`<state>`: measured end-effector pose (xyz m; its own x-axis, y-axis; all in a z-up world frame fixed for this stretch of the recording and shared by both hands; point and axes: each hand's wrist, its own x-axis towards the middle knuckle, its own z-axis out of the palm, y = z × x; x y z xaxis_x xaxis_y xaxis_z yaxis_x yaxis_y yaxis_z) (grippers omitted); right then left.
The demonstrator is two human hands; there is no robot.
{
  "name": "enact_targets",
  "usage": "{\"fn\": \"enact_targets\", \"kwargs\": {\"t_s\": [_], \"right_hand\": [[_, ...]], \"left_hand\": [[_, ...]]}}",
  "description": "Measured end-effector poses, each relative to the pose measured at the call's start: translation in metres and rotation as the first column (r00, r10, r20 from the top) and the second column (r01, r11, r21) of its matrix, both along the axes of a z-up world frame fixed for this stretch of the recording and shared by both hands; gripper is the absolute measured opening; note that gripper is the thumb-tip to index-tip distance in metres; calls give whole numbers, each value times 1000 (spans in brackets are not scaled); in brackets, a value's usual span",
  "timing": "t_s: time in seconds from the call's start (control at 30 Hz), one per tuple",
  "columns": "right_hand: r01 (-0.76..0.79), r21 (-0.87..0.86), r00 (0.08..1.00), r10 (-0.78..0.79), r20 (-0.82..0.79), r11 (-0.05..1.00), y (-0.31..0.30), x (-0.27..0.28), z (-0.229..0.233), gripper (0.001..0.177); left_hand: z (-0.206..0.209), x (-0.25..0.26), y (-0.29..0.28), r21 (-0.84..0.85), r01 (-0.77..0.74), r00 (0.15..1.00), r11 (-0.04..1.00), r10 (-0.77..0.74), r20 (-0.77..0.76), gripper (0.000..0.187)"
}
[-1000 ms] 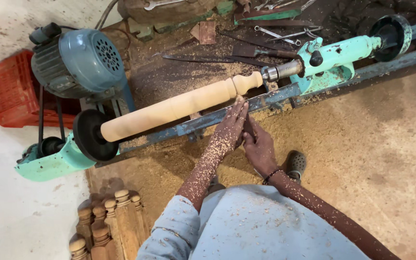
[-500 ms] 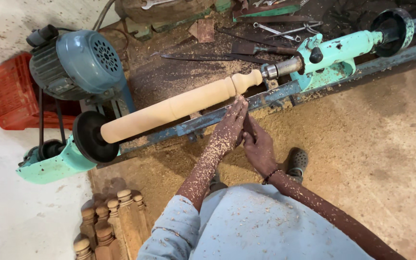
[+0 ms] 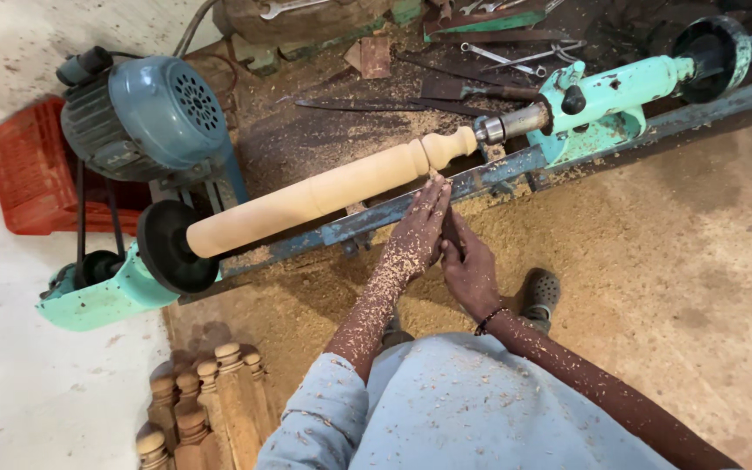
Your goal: The person holds a metal tool against a rotating piece of wood on a lathe, gradually carving out decorative contours and producing wood shavings that cover their arms.
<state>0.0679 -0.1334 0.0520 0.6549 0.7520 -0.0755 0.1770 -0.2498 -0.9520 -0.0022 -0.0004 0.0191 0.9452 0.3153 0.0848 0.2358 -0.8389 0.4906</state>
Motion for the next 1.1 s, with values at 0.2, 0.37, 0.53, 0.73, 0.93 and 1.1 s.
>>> {"fn": "enact_targets", "kwargs": {"t_s": [0.2,0.37,0.53,0.73,0.93,1.1], "right_hand": [[-9,-31,997,11,77,999,-1,6,-5,58],[-12,-227,1000,8,-17,974,-3,10,-5,59],[-13,-219,1000,18,21,976,-3,14,2,59],[-48,-280,998,34,-53,959,-6,19,9,60],[-39,-149,999,42,19,988,-1,22,15,57],[-30,-279,990,-9,-138,960,0,20,16,54]], "left_hand": [[0,4,-1,-3,-19,998,1000,19,-52,99],[-5,3,0,2,-10,1000,1000,10,-5,95],[-9,4,0,21,-18,1000,1000,18,3,92],[-22,6,0,24,-23,1000,999,23,-8,89],[-26,8,2,54,-24,1000,998,24,7,85],[-27,3,0,23,-14,998,1000,12,65,90]]}}
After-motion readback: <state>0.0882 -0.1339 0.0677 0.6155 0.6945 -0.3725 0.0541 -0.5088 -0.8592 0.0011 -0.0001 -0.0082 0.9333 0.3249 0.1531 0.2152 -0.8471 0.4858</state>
